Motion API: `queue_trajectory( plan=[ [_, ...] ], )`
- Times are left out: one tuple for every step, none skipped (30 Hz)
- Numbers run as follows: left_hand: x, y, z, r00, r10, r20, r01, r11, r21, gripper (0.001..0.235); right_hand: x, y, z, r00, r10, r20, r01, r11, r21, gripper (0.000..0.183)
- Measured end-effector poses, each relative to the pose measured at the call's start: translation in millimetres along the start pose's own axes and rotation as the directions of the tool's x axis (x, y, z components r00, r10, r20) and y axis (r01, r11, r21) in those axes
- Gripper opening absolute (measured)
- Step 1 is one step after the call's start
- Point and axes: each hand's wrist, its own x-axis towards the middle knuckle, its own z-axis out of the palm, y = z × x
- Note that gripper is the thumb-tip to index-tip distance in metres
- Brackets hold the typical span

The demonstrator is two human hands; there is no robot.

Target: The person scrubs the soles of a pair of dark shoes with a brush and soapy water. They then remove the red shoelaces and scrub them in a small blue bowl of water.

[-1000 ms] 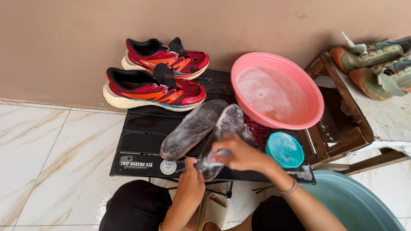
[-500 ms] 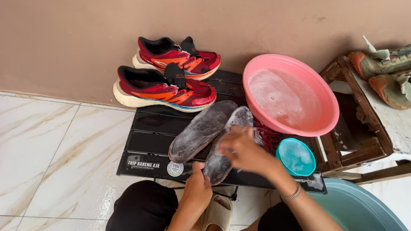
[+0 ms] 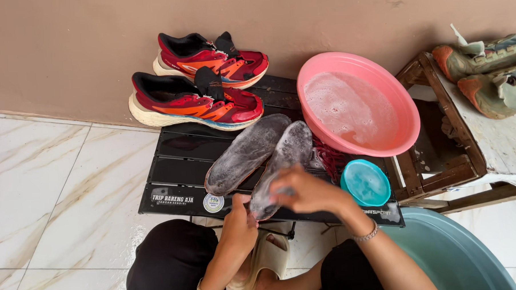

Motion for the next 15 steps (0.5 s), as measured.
queue_trajectory(
  plan=[
    [-0.5,-1.4,1.9,1.0,-0.002,0.003,0.002,1.0,0.002,0.028,-0.1,3.5,5.2,1.0,0.003,-0.001,-0.003,1.0,0.003,0.012],
    [0.7,-1.3,4.7,0.999,0.037,-0.019,-0.036,0.999,0.032,0.028,0.2,7.4,7.7,0.996,0.054,-0.069,-0.064,0.987,-0.15,0.01],
    [1.8,-1.0,7.7,0.996,0.075,-0.04,-0.073,0.995,0.063,0.027,0.4,11.5,10.1,0.985,0.093,-0.143,-0.132,0.946,-0.295,0.013],
    [0.7,0.2,8.3,0.996,0.078,-0.036,-0.075,0.995,0.062,0.027,-1.5,0.9,8.7,0.985,0.096,-0.145,-0.136,0.945,-0.297,0.013],
    [-0.3,1.8,9.1,0.993,0.105,-0.06,-0.101,0.992,0.071,0.028,-3.4,-9.6,6.9,0.991,0.123,-0.05,-0.131,0.969,-0.211,0.013],
    [-0.2,3.5,6.9,0.987,0.137,-0.083,-0.13,0.988,0.087,0.029,-3.5,-20.4,5.4,0.99,0.139,0.04,-0.133,0.984,-0.121,0.014],
    [-0.2,2.6,5.1,0.987,0.143,-0.077,-0.136,0.986,0.092,0.029,-6.8,-26.1,-6.2,0.99,0.141,0.031,-0.137,0.983,-0.121,0.014],
    [0.1,2.5,4.7,0.978,0.179,-0.111,-0.166,0.98,0.112,0.028,-10.6,-31.7,-19.1,0.985,0.0,-0.175,-0.031,0.985,-0.169,0.011],
    [0.5,1.9,4.1,0.966,0.214,-0.143,-0.196,0.972,0.133,0.028,-14.3,-37.5,-31.4,0.92,-0.151,-0.362,0.065,0.969,-0.24,0.015],
    [-2.3,7.6,2.5,0.966,0.216,-0.141,-0.199,0.972,0.129,0.028,-20.2,-31.2,-47.0,0.921,-0.149,-0.361,0.062,0.968,-0.242,0.015],
    [-5.0,13.0,0.9,0.98,0.159,-0.117,-0.141,0.979,0.15,0.028,-26.0,-24.9,-62.4,0.861,-0.11,-0.496,-0.065,0.944,-0.323,0.016],
    [-8.1,18.2,-2.0,0.991,0.1,-0.093,-0.083,0.981,0.175,0.028,-31.5,-18.7,-77.1,0.776,-0.089,-0.624,-0.199,0.904,-0.377,0.02],
    [-6.7,17.7,-1.6,0.991,0.101,-0.09,-0.084,0.981,0.176,0.028,-39.1,12.8,-83.4,0.776,-0.087,-0.625,-0.202,0.904,-0.377,0.02],
    [-5.1,16.9,-1.6,0.992,0.085,-0.092,-0.065,0.979,0.194,0.027,-45.9,44.4,-89.7,0.711,0.104,-0.695,-0.484,0.79,-0.377,0.015],
    [-3.7,15.9,-1.8,0.993,0.068,-0.095,-0.047,0.976,0.211,0.025,-52.7,75.7,-95.8,0.588,0.263,-0.765,-0.72,0.601,-0.347,0.02]
  ],
)
